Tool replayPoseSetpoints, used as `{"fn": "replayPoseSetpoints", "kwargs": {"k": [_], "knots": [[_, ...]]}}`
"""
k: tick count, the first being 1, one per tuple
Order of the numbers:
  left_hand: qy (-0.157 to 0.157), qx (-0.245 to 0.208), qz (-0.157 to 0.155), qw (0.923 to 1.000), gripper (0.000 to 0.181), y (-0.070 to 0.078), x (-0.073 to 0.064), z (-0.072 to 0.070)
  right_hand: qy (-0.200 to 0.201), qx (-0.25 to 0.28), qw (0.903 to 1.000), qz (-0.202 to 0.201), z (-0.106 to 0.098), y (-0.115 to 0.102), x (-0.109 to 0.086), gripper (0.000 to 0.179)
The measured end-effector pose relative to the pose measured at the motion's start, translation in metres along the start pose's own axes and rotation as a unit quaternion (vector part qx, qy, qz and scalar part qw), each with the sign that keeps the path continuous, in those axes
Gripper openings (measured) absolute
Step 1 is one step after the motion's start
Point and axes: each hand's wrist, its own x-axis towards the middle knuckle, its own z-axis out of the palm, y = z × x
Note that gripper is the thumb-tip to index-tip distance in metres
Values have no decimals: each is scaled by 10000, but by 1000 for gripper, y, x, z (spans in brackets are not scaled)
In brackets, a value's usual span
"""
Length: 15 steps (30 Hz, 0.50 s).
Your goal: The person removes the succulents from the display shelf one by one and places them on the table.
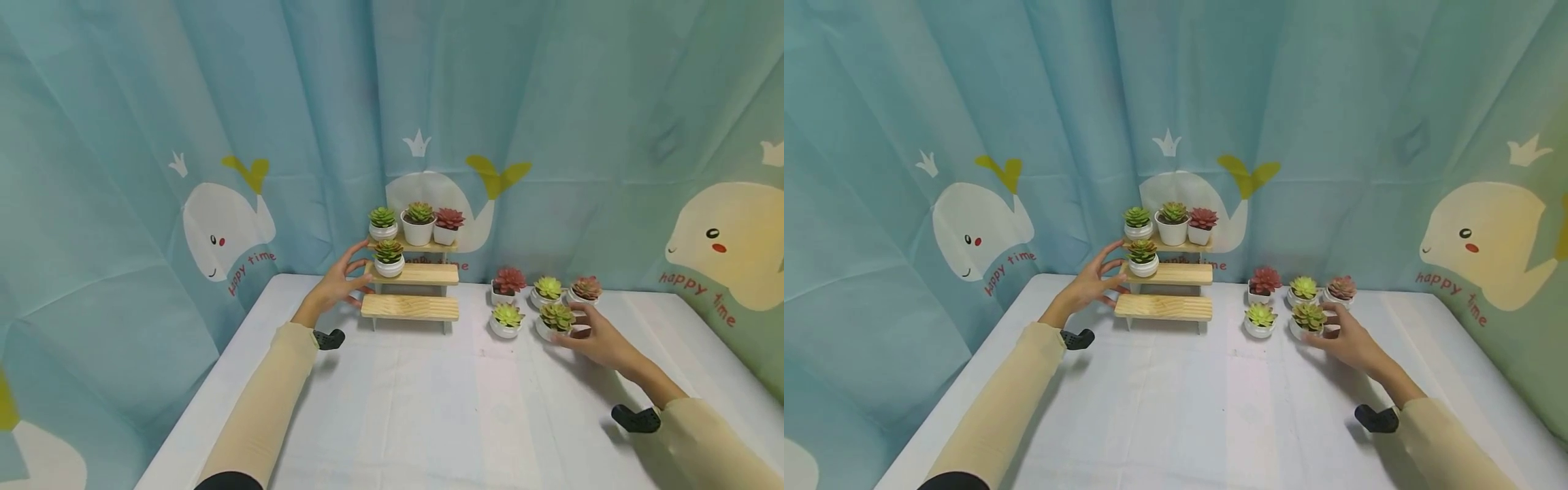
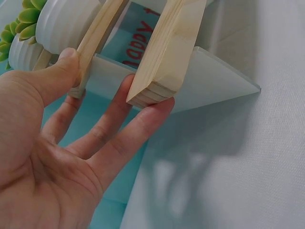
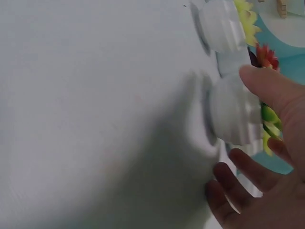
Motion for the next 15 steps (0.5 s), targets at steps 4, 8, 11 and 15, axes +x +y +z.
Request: {"fn": "replayPoseSetpoints", "kwargs": {"k": [4, 8, 11, 15], "knots": [[24, 25, -54, 10000, 77, -1, 0, 0, -212, -29, 9996, -184, -13, -3, -2, 89], [54, 42, -55, 10000, 77, -1, -1, 1, -244, -96, 9984, -498, -29, -10, -4, 86], [50, 57, -49, 10000, 77, 0, -1, 1, -213, -193, 9971, -704, -39, -16, -4, 85], [14, 69, -28, 10000, 77, 1, -1, 0, -152, -353, 9959, -823, -47, -24, -4, 85]]}}
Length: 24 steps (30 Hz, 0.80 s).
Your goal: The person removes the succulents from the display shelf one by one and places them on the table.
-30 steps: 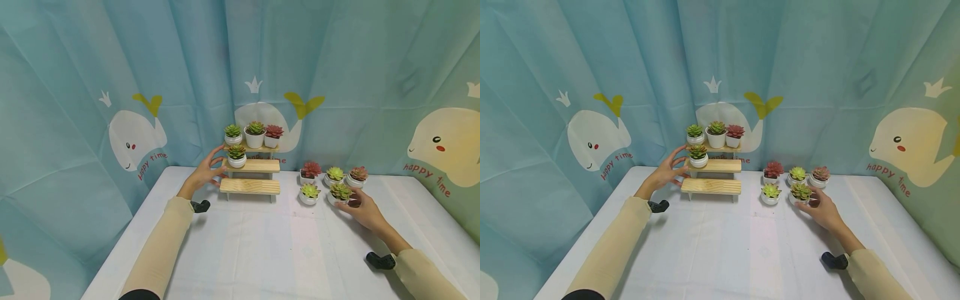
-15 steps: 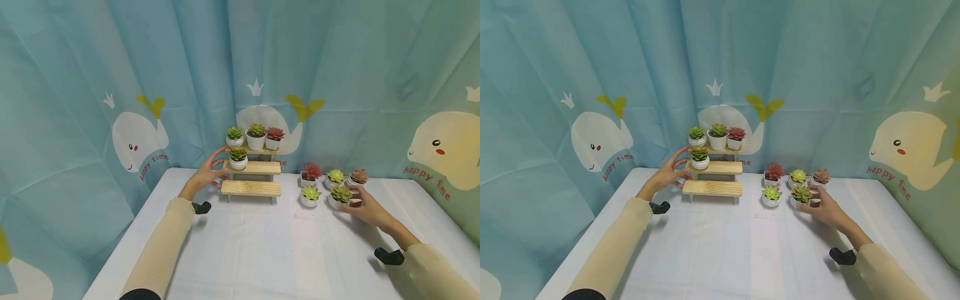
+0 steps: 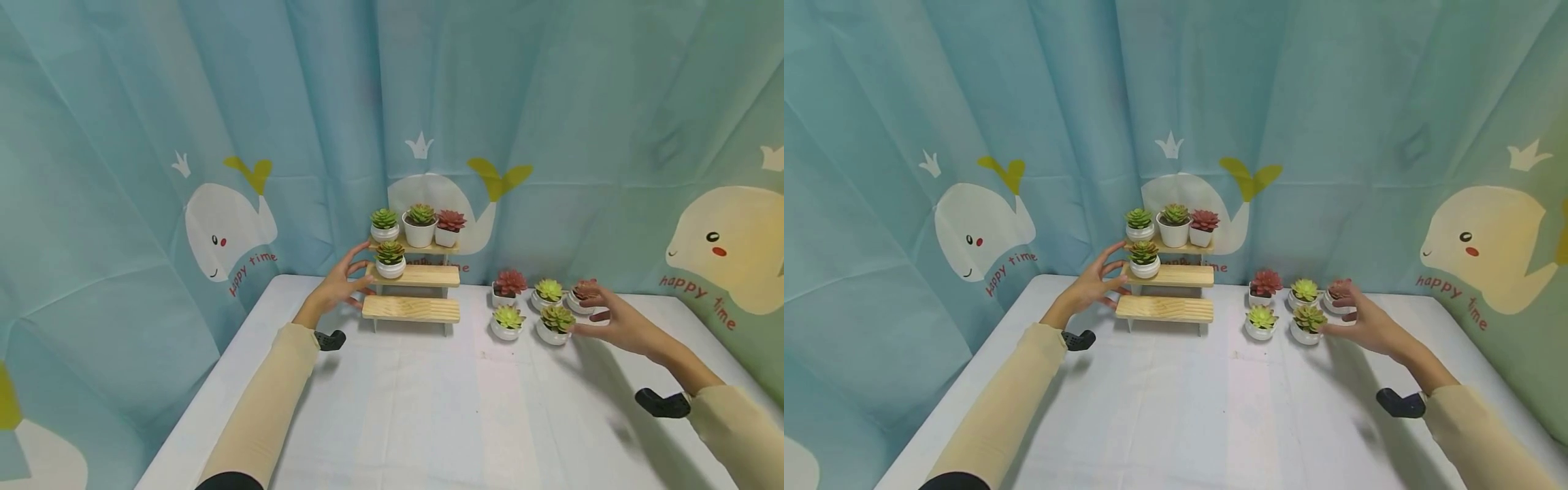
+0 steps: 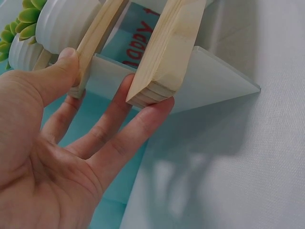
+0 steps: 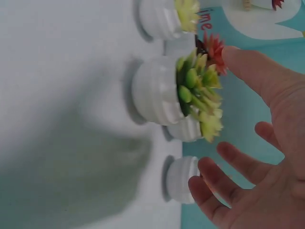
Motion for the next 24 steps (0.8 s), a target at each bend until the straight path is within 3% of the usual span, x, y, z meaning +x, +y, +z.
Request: {"fn": "replayPoseSetpoints", "kwargs": {"k": [12, 24], "knots": [[56, -39, -38, 10000, 78, -2, 0, 0, 213, -247, 9994, -110, -7, -22, 13, 79], [41, -59, -28, 10000, 78, -1, 1, 2, 672, -185, 9963, -507, 9, -52, 38, 81]]}}
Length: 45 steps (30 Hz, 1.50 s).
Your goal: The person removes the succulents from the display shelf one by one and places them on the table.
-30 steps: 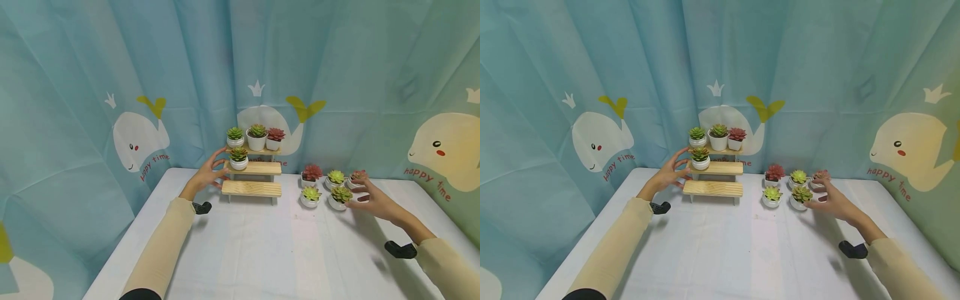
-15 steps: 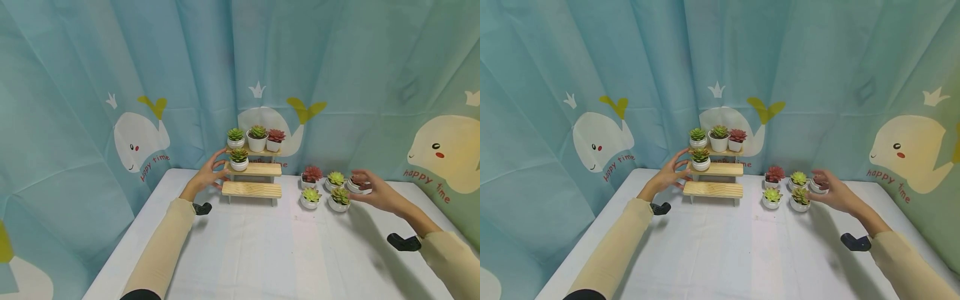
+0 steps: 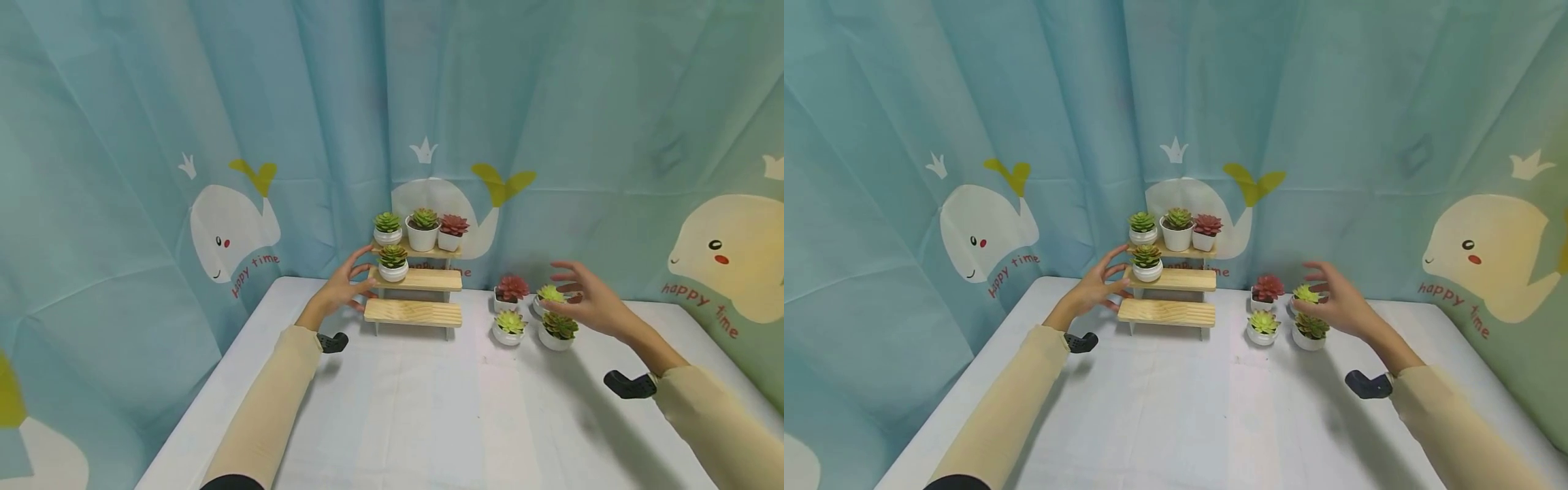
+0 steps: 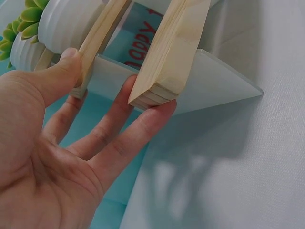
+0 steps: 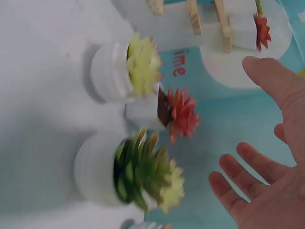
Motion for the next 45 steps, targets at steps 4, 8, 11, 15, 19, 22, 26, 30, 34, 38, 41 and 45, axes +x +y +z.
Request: {"fn": "replayPoseSetpoints", "kwargs": {"k": [4, 8, 11, 15, 19, 22, 26, 30, 34, 38, 41, 45], "knots": [[-10, 1, 8, 10000, 78, -1, 1, -1, -16, 187, 9997, -152, 5, -11, 10, 82], [-15, 34, 20, 10000, 78, -1, 1, -1, -37, 382, 9989, -279, 12, -23, 22, 82], [2, -5, -2, 10000, 78, 0, 0, -1, -33, 499, 9982, -340, 18, -33, 30, 81], [3, 2, 4, 10000, 78, 1, -1, 0, -44, 683, 9970, -365, 27, -44, 43, 82], [1, 14, 7, 10000, 78, 2, -2, 0, -82, 768, 9959, -470, 39, -54, 54, 82], [23, -24, 12, 10000, 78, 1, -2, -1, -104, 837, 9946, -605, 50, -61, 62, 79], [12, -37, 28, 10000, 77, 1, -2, -1, -183, 1063, 9915, -726, 65, -70, 71, 75], [15, 32, -10, 10000, 78, 1, -2, 0, -331, 1302, 9881, -747, 79, -80, 80, 76], [57, 68, -24, 10000, 78, 1, -1, 0, -450, 1382, 9863, -776, 92, -92, 89, 77], [63, 43, -33, 10000, 77, 1, -1, 0, -533, 1416, 9854, -778, 106, -102, 99, 78], [39, 35, -27, 10000, 77, 1, 0, 0, -547, 1422, 9856, -735, 117, -108, 105, 79], [9, 55, 3, 10000, 77, -1, 0, -1, -517, 1509, 9847, -695, 129, -113, 112, 78]]}}
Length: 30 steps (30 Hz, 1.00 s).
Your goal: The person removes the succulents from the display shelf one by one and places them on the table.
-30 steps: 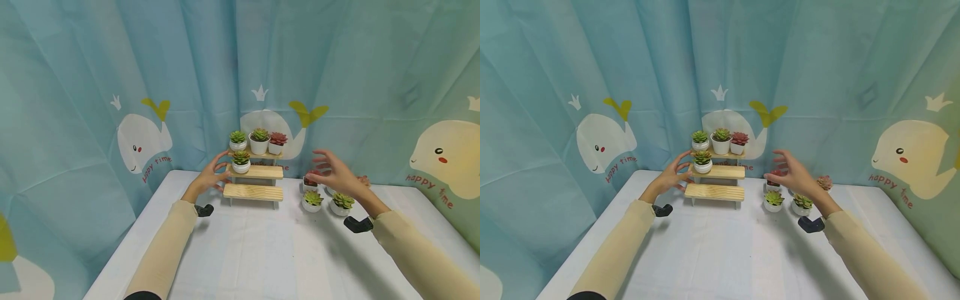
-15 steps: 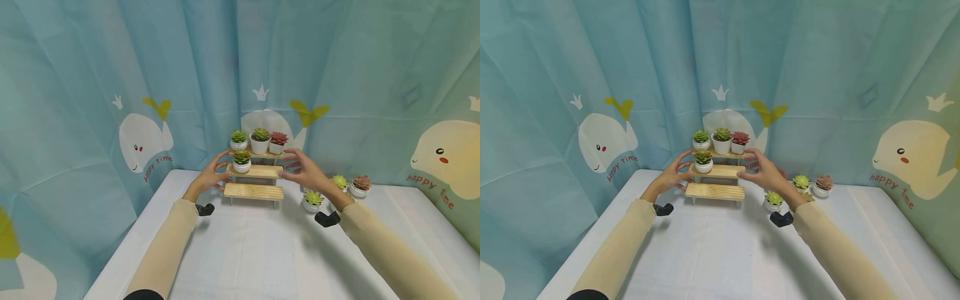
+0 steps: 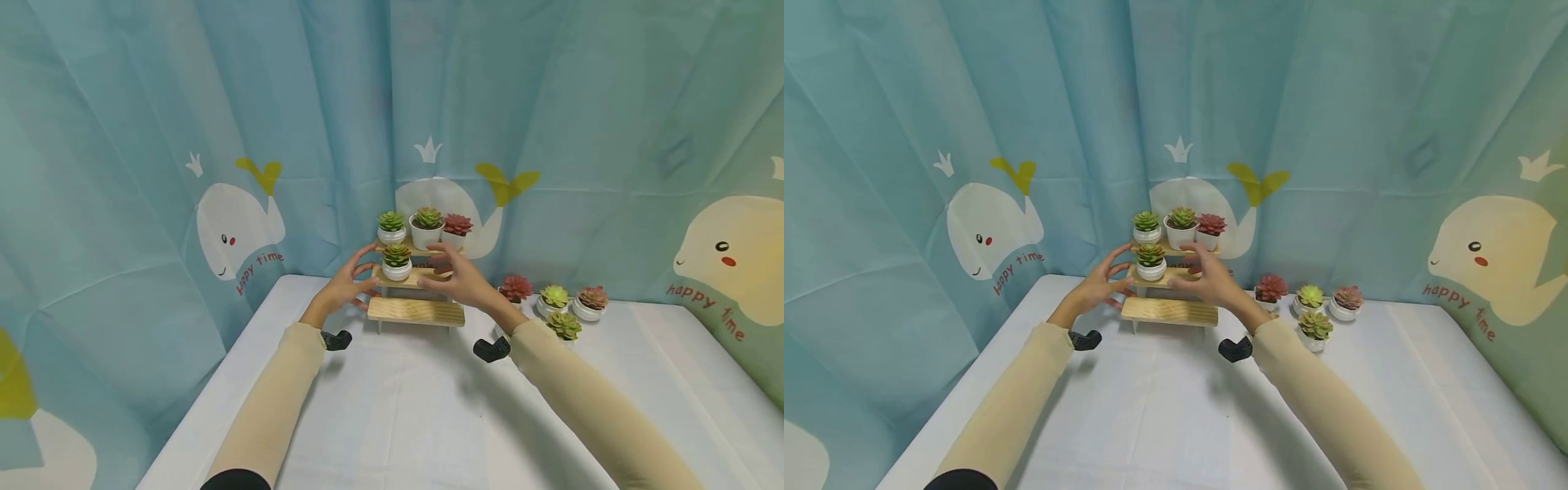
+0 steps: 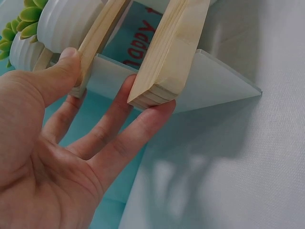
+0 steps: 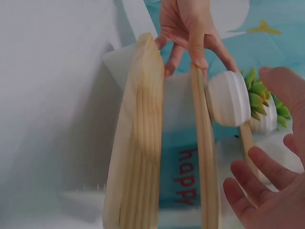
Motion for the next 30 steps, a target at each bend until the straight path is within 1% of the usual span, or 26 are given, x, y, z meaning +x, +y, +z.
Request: {"fn": "replayPoseSetpoints", "kwargs": {"k": [7, 13, 19, 25, 30], "knots": [[5, 16, -26, 10000, 78, -1, 2, 1, 74, 316, 9994, 79, 16, 1, 14, 74], [31, 12, -43, 10000, 78, 0, 1, 0, 129, 474, 9987, 143, 27, 1, 23, 72], [29, -45, -59, 10000, 77, 0, 1, 0, 165, 412, 9986, 282, 37, 4, 29, 69], [45, -76, -73, 9999, 77, -1, 1, 0, 279, 274, 9983, 433, 43, 4, 33, 69], [49, -79, -67, 9999, 77, -1, 2, 0, 295, 183, 9980, 531, 47, 3, 37, 70]]}}
